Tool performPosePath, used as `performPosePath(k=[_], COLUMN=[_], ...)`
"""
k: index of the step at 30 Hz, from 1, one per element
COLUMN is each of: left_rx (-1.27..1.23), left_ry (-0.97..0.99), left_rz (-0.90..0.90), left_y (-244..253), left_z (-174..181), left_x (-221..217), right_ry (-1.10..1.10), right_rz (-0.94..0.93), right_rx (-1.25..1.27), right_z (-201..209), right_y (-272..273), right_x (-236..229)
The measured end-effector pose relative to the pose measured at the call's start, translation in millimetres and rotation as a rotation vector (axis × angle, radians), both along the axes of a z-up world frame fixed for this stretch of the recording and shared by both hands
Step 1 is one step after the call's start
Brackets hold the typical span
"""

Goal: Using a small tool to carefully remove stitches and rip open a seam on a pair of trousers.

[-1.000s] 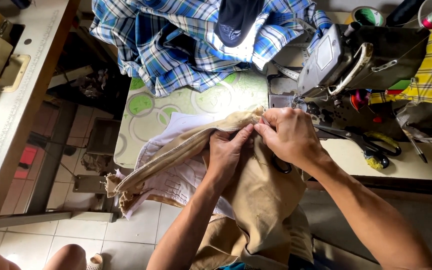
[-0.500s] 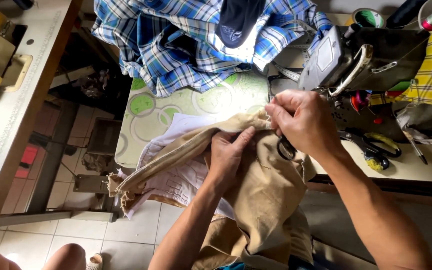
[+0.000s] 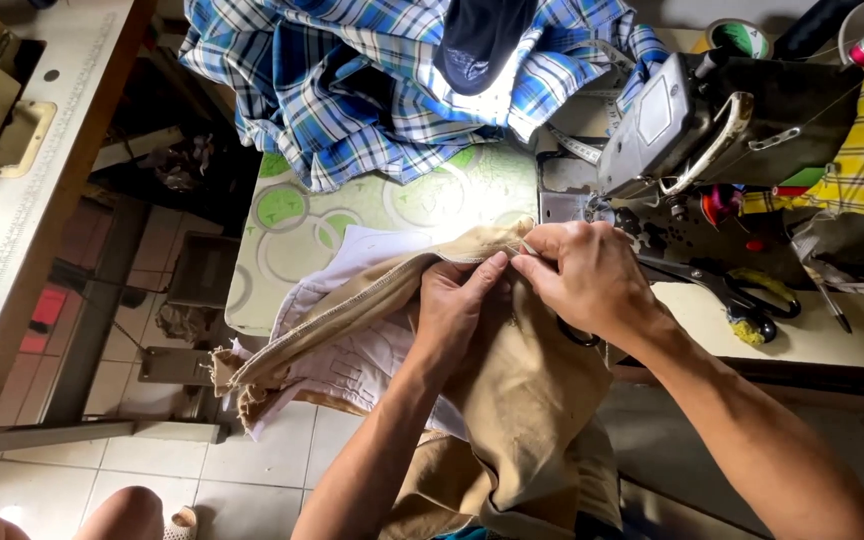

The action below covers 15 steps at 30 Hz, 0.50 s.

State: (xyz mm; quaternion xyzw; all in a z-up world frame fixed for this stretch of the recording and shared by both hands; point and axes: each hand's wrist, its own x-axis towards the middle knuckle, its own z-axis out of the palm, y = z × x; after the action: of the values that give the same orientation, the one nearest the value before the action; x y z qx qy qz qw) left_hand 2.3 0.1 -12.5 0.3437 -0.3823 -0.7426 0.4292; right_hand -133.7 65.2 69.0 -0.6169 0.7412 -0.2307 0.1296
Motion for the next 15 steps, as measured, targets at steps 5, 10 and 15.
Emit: performPosePath(k=[5,10,15], left_rx=[-0.046,-0.086,-0.086], left_ry=[0.014,0.0,0.0], left_rz=[-0.001,-0.007,-0.002], left_y=[1,7,9], left_z=[-3,20,29], left_x=[2,5,10], right_ry=[0.042,0.04,-0.106], right_rz=[0.007,-0.023,-0.009], right_rx=[-0.014,-0.053,-0.098], right_z=[1,-10,-7], right_y=[-2,-2,0], right_x=[1,1,0])
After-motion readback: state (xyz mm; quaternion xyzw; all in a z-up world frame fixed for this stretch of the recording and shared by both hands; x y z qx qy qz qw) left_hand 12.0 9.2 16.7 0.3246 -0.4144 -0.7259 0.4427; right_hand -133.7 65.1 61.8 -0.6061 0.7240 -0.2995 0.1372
